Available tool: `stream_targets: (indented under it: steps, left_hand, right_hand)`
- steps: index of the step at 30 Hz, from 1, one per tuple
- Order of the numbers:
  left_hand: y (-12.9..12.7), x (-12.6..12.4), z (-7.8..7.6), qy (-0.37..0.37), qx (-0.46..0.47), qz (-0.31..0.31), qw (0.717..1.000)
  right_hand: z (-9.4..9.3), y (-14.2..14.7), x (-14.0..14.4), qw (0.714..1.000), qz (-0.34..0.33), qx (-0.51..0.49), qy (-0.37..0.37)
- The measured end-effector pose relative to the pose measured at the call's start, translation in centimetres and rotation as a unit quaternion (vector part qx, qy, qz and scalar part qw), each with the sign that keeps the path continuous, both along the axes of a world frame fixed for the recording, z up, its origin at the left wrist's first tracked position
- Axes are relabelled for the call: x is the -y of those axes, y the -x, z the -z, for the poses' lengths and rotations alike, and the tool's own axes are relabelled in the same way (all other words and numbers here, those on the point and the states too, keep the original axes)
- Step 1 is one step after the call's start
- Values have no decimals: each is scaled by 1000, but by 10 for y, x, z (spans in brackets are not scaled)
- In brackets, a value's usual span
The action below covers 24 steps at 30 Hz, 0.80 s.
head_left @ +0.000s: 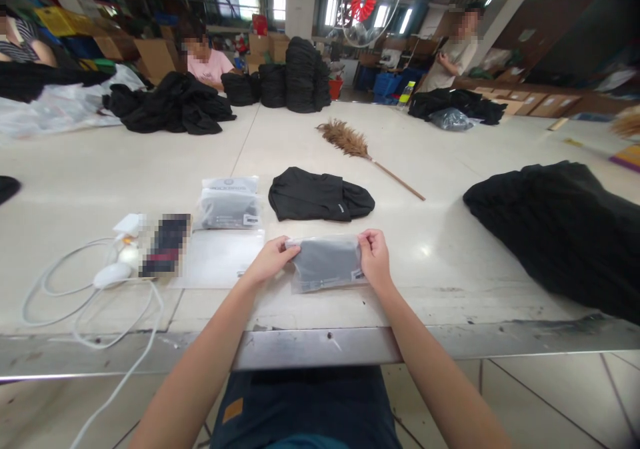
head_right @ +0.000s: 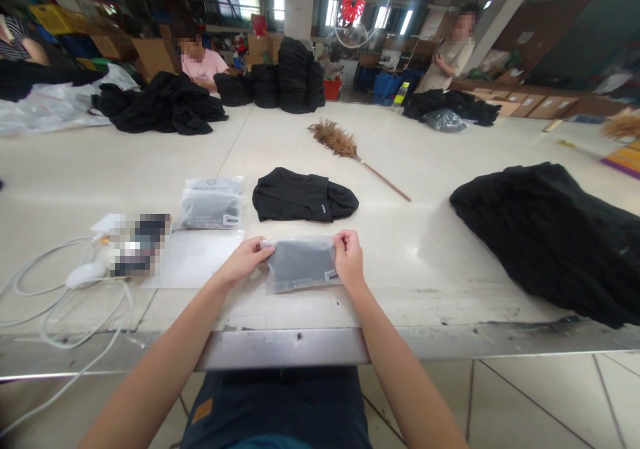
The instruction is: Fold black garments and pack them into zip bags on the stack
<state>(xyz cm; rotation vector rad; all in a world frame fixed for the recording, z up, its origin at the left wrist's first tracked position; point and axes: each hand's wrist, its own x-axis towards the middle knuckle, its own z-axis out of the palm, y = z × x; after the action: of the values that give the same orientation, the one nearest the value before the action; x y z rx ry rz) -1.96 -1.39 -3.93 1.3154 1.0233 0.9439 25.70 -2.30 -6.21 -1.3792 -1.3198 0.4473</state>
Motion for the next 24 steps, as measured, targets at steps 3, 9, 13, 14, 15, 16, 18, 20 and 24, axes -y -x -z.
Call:
stream_targets:
  steps: [3,9,13,14,15,16,18,20,24]
  left_hand:
    - [-11,1,2,-14,81,-74,994]
    - [-28,12,-3,-59,96,-171,979]
    - [-35,18,-8,-70,88,-108,988]
    - [-36,19,-9,-66,89,-99,989]
    - [-36,19,-10,-62,93,-95,989]
    - [-36,20,-11,-59,98,-93,989]
    - [-35,21,-13,-57,104,-78,990]
    - [-34,23,-14,-63,96,-51,992]
    - [-33,27,-16,-89,57,-32,994]
  right_hand:
    - [-1,3,5,1000,10,-15,-21]
    - [-1,6,13,998,0,-40,-38]
    - [-3,8,19,996,12,-2,-84]
    - [-3,9,21,995,16,6,-94]
    - [-3,10,22,995,19,11,-102]
    - [-3,11,23,994,25,12,-109]
    - [-2,12,24,992,36,11,-122]
    - [0,12,24,990,53,6,-130]
    - [3,9,22,988,69,-1,-140]
